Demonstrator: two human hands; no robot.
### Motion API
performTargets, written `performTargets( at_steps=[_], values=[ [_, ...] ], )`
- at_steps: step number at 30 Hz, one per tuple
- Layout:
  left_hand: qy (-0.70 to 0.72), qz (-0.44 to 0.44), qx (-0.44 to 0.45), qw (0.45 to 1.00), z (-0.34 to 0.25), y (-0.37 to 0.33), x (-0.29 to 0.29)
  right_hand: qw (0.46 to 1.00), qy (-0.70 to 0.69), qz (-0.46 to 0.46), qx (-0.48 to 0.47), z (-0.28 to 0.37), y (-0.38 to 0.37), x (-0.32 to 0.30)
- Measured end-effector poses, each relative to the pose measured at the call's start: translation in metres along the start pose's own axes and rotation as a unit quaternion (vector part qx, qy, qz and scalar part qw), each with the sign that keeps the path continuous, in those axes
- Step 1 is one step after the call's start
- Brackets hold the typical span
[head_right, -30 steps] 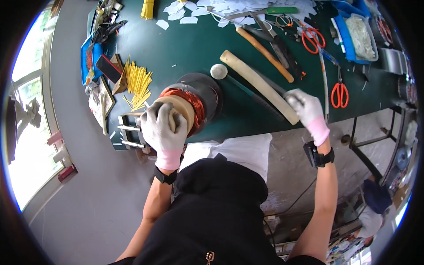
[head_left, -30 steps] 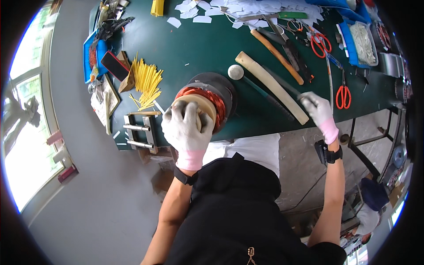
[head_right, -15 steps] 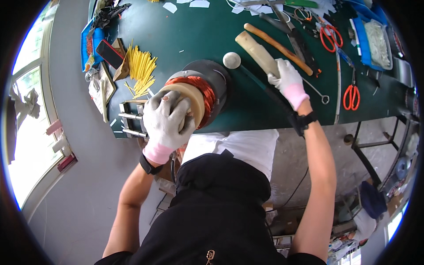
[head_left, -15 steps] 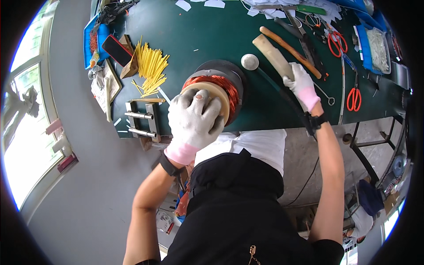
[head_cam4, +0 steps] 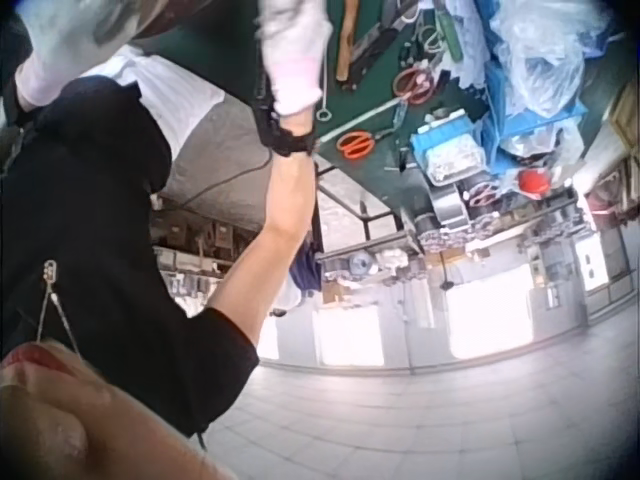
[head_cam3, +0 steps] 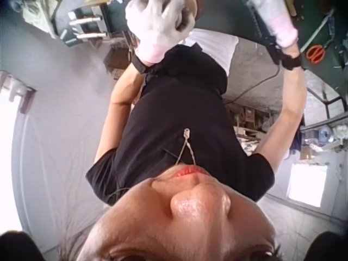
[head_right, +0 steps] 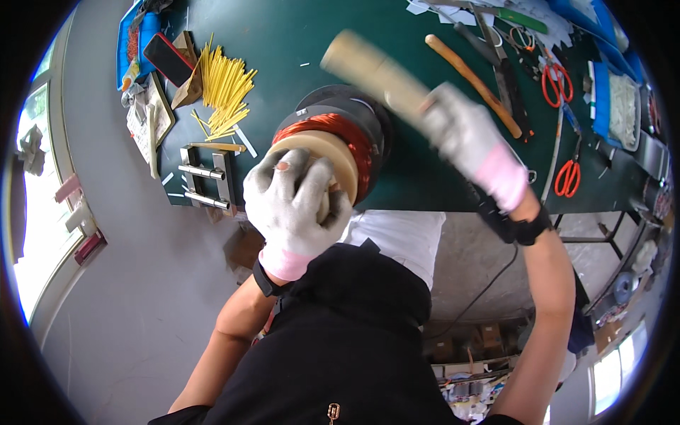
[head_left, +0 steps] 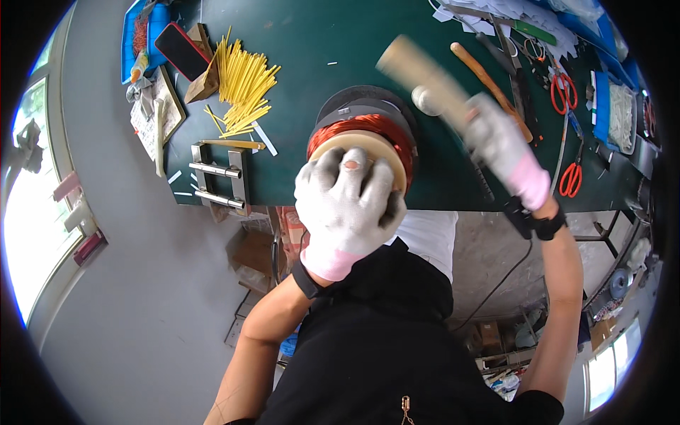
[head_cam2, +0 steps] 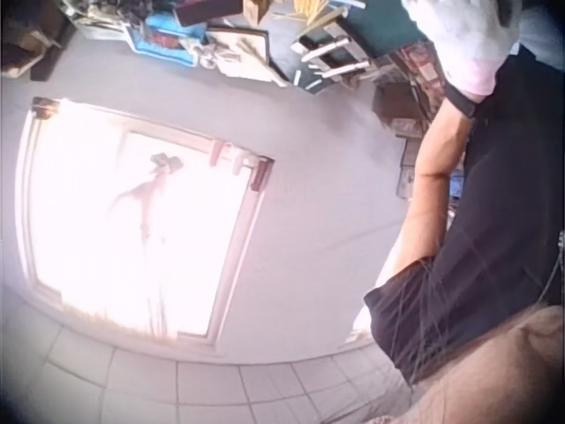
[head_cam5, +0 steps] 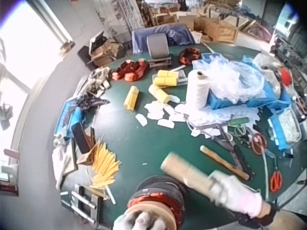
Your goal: Assembling a motor stator by inserting insulation paper and shaping the coils using a mallet and blocks.
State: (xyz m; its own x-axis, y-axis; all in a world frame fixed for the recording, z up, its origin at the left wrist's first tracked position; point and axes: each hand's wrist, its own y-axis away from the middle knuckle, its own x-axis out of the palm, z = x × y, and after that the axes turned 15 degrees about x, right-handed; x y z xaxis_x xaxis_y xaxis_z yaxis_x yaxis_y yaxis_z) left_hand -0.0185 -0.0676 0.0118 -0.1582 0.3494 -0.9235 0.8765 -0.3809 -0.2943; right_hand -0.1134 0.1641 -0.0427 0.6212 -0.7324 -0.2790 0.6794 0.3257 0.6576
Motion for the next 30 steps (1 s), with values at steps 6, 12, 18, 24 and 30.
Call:
performTargets(
  at_steps=[6, 12, 18, 24, 30],
  values=[
    [0.001, 0.016, -0.011, 1.000, 0.007, 0.012, -0.001, 0.973, -0.049, 0.198, 0.107, 0.017, -0.012, 0.048],
    [0.010, 0.026, 0.014, 1.000, 0.008, 0.005, -0.003, 0.984, -0.163, 0.063, -0.024, 0.000, -0.048, 0.013],
    [0.032, 0.027, 0.043, 0.998, 0.011, 0.001, -0.004, 0.966, 0.203, 0.030, -0.159, 0.034, -0.065, -0.017],
    [0.025, 0.045, 0.046, 0.998, 0.012, 0.012, -0.003, 0.937, 0.294, 0.171, -0.078, 0.064, -0.060, 0.010],
    [0.041, 0.034, 0.056, 0.997, 0.009, 0.002, 0.000, 0.951, 0.219, -0.051, -0.214, 0.005, -0.040, 0.036]
  ],
)
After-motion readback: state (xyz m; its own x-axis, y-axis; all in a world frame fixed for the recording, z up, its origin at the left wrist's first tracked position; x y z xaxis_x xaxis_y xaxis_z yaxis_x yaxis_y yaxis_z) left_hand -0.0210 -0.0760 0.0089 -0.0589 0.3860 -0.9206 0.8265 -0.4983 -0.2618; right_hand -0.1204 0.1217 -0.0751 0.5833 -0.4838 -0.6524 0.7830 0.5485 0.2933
